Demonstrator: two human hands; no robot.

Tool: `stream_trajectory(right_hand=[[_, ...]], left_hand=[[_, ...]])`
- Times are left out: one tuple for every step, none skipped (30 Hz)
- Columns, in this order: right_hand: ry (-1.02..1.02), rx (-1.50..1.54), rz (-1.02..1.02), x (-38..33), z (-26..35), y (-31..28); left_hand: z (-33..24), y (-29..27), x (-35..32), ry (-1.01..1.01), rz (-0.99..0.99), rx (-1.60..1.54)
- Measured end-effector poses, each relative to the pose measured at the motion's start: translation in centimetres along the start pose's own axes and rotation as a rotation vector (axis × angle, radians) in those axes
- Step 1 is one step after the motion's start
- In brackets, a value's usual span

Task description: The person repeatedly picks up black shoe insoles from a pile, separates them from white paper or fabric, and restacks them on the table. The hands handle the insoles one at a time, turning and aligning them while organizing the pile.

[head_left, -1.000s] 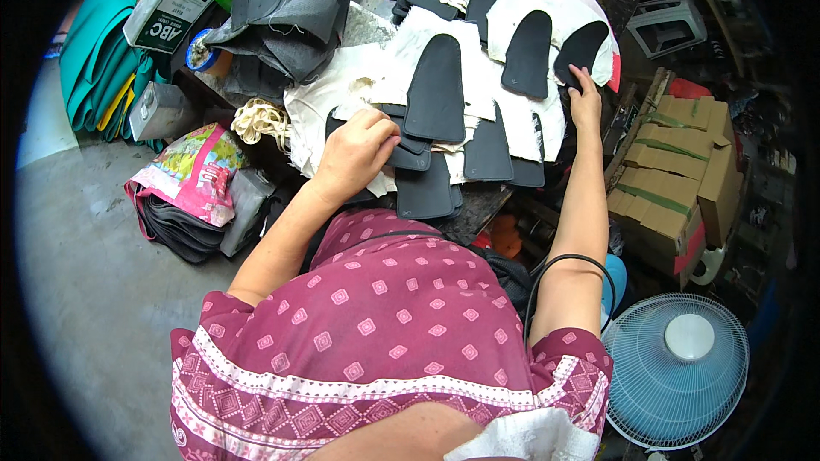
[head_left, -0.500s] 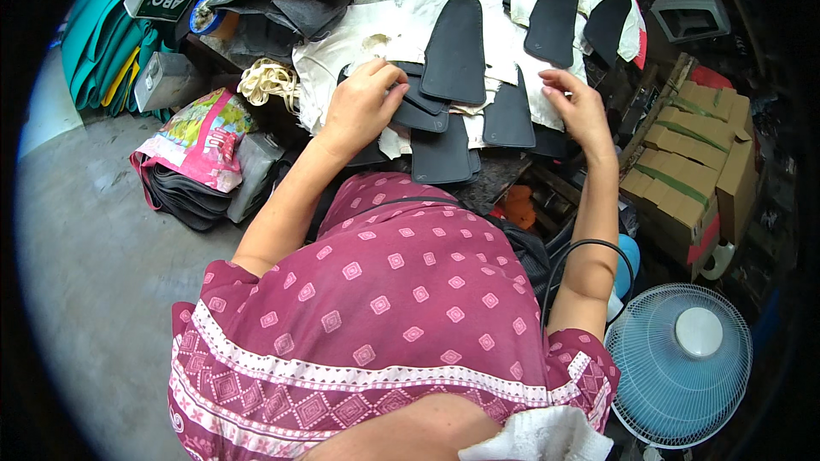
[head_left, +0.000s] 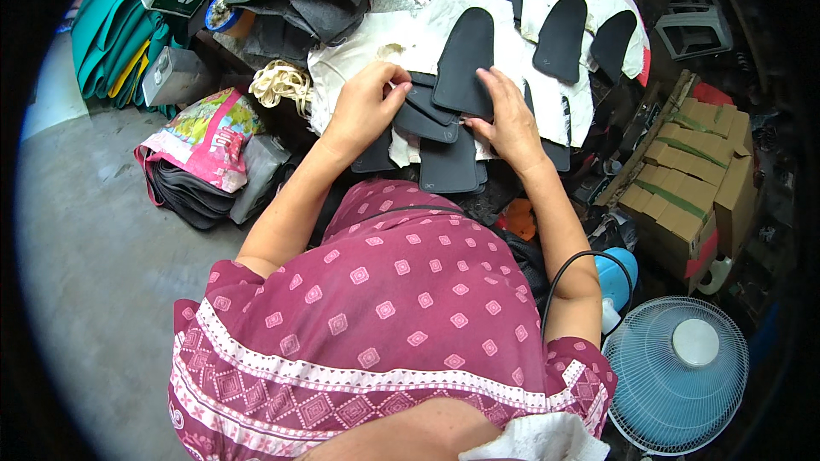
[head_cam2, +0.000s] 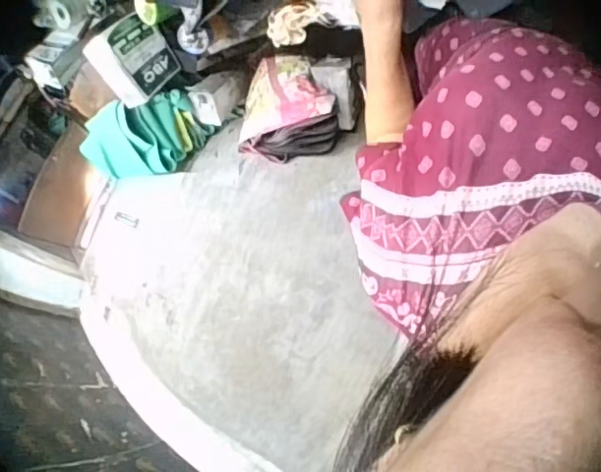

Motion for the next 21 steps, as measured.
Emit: stream_trajectory(right_hand=[[0.006,0.000,-0.013,0.0,-0.1,0.0],[-0.004,-0.057,0.009,0.0,-0.2,0.0],[-0.013,-0.075,0.014,0.0,-0.2,-0.2],[-0.017,-0.042,0.009,0.1,-0.2,-0.4],[-0.002,-0.017,0.038,0.2,-0.2,-0.6],[0.001,0.036,0.025,0.2,-0.1,-1.1],[0.009,0.099,-0.016,0.4,0.0,-1.7],[-0.065,0.074,-0.123,0.3,0.4,-2.7],[-0.067,0.045,-0.168,0.4,0.6,-3.5],[-0.131,0.060,-0.199,0.2,1.0,-4.2],[-0.168,0.079,-0.206,-0.1,1.5,-4.6],[-0.205,0.099,-0.211,-0.4,2.0,-4.8],[-0.271,0.067,-0.175,-0.5,2.4,-4.7],[-0.292,0.116,-0.130,-0.5,2.3,-4.7],[-0.310,0.149,-0.043,-0.6,2.0,-4.6],[-0.174,0.339,-0.063,-0.5,0.5,-4.8],[-0.048,0.517,-0.062,-0.2,-1.4,-5.1],[0.121,0.400,-0.188,0.3,-4.0,-5.8],[0.163,0.508,-0.357,0.8,-6.6,-6.7],[0.126,0.213,-0.494,0.3,-8.9,-8.2],[0.282,0.117,-0.564,0.2,-11.9,-8.9]], left_hand=[[0.1,0.2,0.0,-0.029,0.041,-0.019],[0.0,0.5,-0.1,-0.047,0.078,-0.039],[0.0,0.8,-0.1,-0.075,0.121,-0.057],[-0.1,1.2,-0.3,-0.100,0.158,-0.125],[-0.3,1.6,-0.4,-0.118,0.192,-0.149],[-0.3,2.2,-0.4,-0.204,0.264,-0.228],[-0.4,2.7,-0.5,-0.265,0.330,-0.308],[-0.5,3.4,-0.4,-0.356,0.426,-0.475],[-0.7,3.9,-0.2,-0.391,0.510,-0.618],[-1.3,4.3,-0.1,-0.356,0.473,-0.877],[-1.7,4.5,-0.1,-0.356,0.433,-1.114],[-2.2,4.7,0.5,-0.310,0.491,-1.336],[-2.3,4.8,0.8,-0.394,0.491,-1.494],[-2.3,4.6,1.2,-0.414,0.480,-1.442],[-2.2,4.5,1.4,-0.457,0.439,-1.385],[-2.4,4.4,1.6,-0.445,0.430,-1.338],[-2.4,4.3,1.7,-0.456,0.389,-1.288],[-2.5,4.1,1.8,-0.436,0.362,-1.261],[-2.5,4.0,1.8,-0.463,0.354,-1.268],[-2.6,4.0,1.9,-0.458,0.361,-1.300],[-2.5,4.0,1.9,-0.460,0.358,-1.327]])
Point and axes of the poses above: each hand's wrist, its own x-axis towards the middle knuckle, its own y-axis out of the palm, z = x × y, the point moved 3 cm from there along x, towards the middle knuckle, and after that the axes turned 7 degrees about z, right-handed, at the moved point
